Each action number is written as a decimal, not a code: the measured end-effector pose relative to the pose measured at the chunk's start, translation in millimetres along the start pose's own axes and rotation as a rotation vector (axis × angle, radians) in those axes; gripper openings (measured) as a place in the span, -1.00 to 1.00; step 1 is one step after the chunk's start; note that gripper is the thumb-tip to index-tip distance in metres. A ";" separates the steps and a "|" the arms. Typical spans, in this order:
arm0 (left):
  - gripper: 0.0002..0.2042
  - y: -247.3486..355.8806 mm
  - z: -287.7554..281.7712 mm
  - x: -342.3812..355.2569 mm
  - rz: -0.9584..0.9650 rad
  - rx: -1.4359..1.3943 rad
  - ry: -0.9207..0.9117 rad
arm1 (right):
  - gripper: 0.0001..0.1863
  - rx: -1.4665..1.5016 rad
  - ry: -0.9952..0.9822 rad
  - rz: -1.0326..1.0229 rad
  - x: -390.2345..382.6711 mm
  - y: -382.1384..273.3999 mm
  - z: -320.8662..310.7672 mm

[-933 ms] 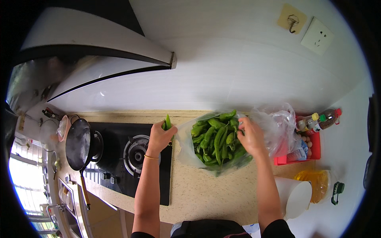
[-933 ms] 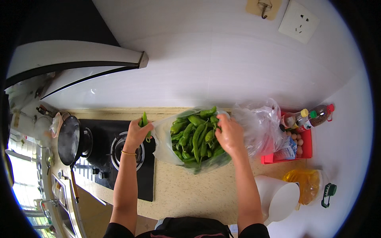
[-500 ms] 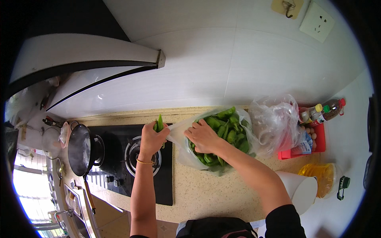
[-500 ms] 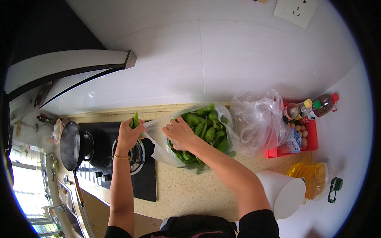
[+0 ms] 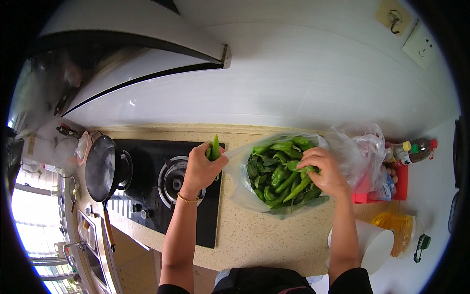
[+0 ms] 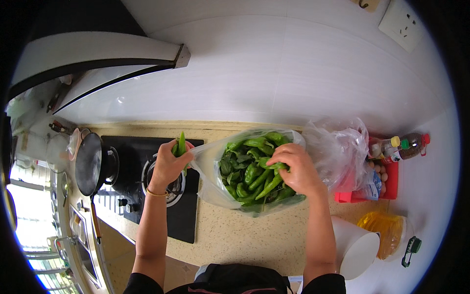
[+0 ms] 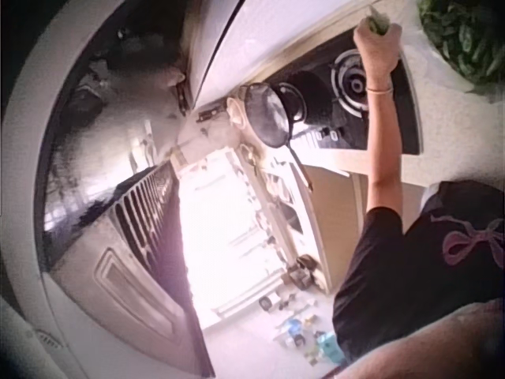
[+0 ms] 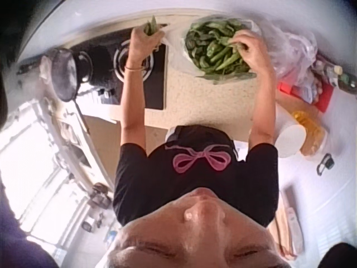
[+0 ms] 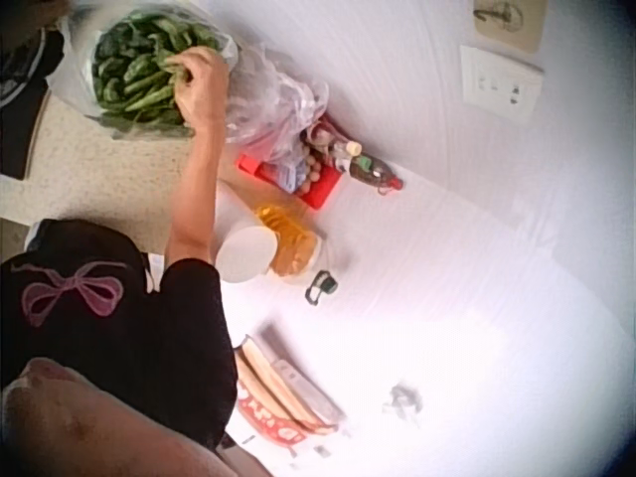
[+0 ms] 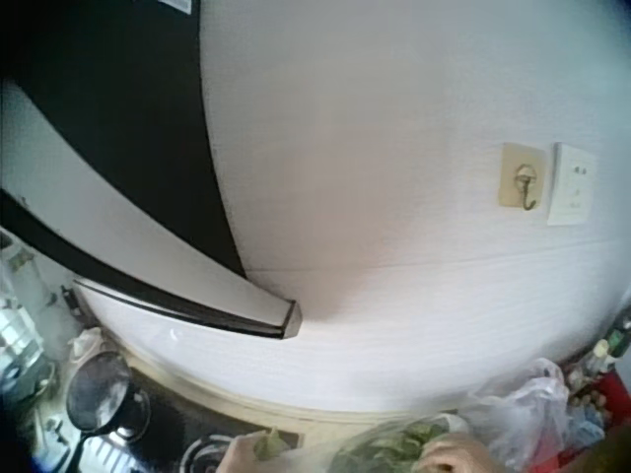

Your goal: The person peels a long green vegetable over a trash bin using a peeler, then washes it under running water. They then handle green chili peppers, removing stems and placing them into a bowl.

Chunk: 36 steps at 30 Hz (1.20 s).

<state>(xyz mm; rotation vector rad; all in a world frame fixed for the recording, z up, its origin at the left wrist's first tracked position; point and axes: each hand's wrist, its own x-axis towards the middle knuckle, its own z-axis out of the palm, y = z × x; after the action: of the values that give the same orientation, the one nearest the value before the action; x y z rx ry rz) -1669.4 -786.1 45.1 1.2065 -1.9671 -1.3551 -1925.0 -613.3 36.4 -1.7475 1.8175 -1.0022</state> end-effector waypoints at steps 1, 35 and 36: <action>-0.85 -0.2 -0.1 0.4 0.000 -0.002 -0.008 | -0.71 0.063 0.049 0.011 -3.8 10.4 2.3; -0.83 25.7 2.4 -141.2 -0.121 -0.475 -0.252 | -0.86 -0.185 -0.164 0.109 48.1 -17.6 84.9; -0.85 28.0 0.5 -144.8 -0.173 -0.564 -0.204 | -0.86 -0.357 -0.216 0.085 55.1 -12.3 99.3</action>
<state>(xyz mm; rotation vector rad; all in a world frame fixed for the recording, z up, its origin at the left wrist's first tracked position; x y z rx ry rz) -1607.4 -658.4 85.1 1.0048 -1.4600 -2.0138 -1850.4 -686.8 -9.2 -1.8742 1.9976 -0.4519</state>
